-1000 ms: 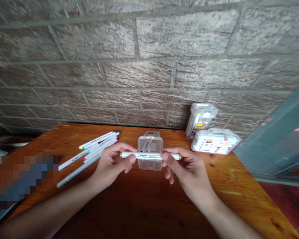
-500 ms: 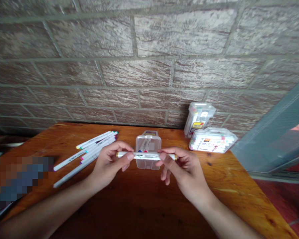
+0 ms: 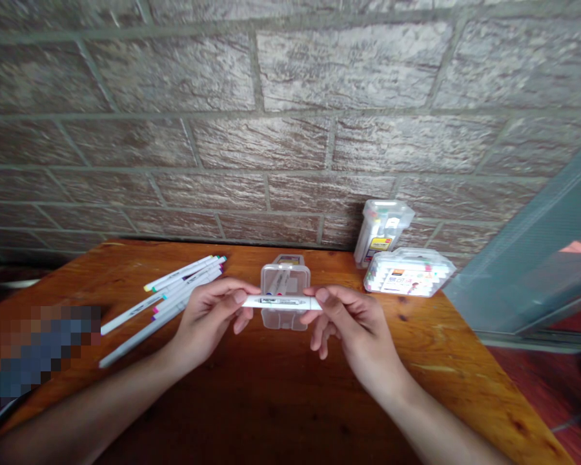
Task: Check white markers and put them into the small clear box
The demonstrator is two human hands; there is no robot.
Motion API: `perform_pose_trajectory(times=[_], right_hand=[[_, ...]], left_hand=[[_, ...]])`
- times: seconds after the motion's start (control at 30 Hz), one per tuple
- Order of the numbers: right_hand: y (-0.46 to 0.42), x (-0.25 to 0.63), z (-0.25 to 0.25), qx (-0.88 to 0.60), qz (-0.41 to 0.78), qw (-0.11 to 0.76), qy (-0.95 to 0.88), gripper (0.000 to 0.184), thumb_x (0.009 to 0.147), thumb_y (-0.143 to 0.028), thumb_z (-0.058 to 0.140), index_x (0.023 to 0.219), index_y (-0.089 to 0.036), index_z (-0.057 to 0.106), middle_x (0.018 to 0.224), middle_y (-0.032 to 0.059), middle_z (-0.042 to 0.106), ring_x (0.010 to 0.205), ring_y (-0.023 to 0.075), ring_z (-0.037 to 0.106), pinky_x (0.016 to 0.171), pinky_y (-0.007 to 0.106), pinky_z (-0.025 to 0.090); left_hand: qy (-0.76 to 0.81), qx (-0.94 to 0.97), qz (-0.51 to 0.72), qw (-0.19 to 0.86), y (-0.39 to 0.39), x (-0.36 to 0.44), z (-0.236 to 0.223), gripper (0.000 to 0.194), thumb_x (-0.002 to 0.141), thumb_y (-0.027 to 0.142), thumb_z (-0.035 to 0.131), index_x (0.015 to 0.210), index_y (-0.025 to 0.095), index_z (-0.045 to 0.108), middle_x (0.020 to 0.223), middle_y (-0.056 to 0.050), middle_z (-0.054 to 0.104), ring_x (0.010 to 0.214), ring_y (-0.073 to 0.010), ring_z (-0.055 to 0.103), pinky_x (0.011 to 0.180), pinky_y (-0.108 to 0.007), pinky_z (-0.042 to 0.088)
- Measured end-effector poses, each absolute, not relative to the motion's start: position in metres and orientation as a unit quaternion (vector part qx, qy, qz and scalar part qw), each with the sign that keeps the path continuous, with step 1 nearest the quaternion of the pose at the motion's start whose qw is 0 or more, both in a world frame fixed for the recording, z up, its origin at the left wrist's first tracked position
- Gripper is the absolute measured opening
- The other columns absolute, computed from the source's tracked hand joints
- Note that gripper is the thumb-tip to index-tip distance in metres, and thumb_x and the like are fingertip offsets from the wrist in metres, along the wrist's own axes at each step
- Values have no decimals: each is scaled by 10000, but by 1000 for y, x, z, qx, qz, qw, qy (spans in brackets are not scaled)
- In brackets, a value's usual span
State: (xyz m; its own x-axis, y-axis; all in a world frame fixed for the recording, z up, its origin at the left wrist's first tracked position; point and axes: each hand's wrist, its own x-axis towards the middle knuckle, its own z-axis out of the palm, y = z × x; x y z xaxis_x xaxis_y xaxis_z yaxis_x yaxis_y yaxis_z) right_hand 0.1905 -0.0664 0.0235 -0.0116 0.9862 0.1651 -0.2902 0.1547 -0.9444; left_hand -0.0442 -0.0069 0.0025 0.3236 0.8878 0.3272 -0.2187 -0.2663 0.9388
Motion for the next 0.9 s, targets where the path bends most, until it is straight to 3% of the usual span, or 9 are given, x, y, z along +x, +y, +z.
perform_pose_trajectory(times=[0.33,0.6,0.9], right_hand=[[-65,189,23,-398,486,589,-508,189,835,-318,916,993,-231,863,697,32,791,418,98,650,376,163,530],[-66,190,21,-394,489,591,-506,161,903,-374,852,956,-221,852,743,46,801,446,112,665,390,181,537],[-67,191,23,-408,492,586,-498,224,896,-405,851,944,-188,829,743,52,788,438,118,653,391,196,525]], left_hand=[[291,653,518,471,-10,-41,8,137,852,289,855,883,161,817,556,32,616,451,-66,464,441,-189,342],[304,630,508,503,-11,-42,8,294,912,433,799,909,139,818,536,9,605,449,-83,468,441,-209,337],[291,622,510,518,-9,-43,7,302,923,446,786,917,146,824,556,4,623,458,-87,497,468,-213,362]])
